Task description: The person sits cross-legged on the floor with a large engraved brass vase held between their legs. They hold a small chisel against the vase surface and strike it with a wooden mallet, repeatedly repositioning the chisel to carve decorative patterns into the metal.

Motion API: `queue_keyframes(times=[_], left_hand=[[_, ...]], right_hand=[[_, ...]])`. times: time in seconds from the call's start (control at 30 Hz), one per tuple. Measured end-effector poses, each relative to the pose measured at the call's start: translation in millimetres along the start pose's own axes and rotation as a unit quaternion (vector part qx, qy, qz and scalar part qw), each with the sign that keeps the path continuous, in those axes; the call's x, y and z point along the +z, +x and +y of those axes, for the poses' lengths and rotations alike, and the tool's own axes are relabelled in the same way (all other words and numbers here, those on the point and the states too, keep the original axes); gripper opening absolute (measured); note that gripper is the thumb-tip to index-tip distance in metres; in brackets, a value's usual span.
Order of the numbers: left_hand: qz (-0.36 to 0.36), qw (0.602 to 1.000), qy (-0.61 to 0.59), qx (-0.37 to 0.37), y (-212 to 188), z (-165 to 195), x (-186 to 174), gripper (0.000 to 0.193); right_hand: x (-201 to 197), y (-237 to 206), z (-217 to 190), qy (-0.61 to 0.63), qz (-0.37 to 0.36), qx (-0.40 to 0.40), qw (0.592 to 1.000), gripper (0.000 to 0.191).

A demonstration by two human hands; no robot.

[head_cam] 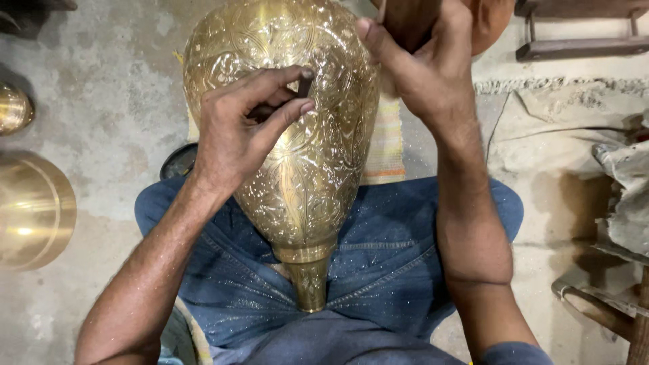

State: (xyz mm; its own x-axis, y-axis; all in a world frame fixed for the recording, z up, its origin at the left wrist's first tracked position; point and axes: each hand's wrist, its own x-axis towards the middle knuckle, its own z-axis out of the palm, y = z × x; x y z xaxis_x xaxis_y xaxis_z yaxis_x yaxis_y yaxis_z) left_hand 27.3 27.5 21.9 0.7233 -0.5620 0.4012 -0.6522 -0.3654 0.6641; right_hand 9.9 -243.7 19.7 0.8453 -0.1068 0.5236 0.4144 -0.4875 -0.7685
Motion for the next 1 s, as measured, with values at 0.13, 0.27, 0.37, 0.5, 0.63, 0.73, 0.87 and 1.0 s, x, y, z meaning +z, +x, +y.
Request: queue_keyframes(times=[0.13, 0.27, 0.37, 0.5, 0.63, 0.73, 0.87, 1.0], left_hand=[[-0.002, 1.000, 0.030, 0.000, 0, 0, 0, 0.020], [0.009, 0.999, 0.039, 0.006, 1, 1, 0, 0.022], [0.008, 1.000, 0.024, 0.017, 4, 2, -1, 0.027], [0.010, 0.999, 0.019, 0.024, 4, 5, -1, 0.031], [0.004, 1.000, 0.018, 0.015, 4, 4, -2, 0.026], [0.004, 0.999, 0.031, 0.020, 3, 2, -1, 0.024], [0.002, 0.999, 0.033, 0.012, 2, -3, 1, 0.020], [0.000, 0.999, 0.026, 0.033, 0, -6, 1, 0.028]], right_hand=[[-2, -5, -19, -0.389, -0.030, -0.219, 0.894, 0.039], [0, -2, -32, -0.112, -0.092, -0.045, 0.988, 0.028], [-1, -1, -35, -0.318, -0.045, -0.186, 0.929, 0.031], [-1, 2, -31, 0.023, 0.020, 0.027, 0.999, 0.016], [-4, -1, -28, -0.371, -0.074, -0.210, 0.901, 0.028], [-2, -3, -25, -0.210, 0.007, -0.212, 0.954, 0.037], [2, -3, -22, -0.160, -0.098, 0.020, 0.982, 0.021], [3, -9, -27, -0.366, -0.066, -0.163, 0.914, 0.031]])
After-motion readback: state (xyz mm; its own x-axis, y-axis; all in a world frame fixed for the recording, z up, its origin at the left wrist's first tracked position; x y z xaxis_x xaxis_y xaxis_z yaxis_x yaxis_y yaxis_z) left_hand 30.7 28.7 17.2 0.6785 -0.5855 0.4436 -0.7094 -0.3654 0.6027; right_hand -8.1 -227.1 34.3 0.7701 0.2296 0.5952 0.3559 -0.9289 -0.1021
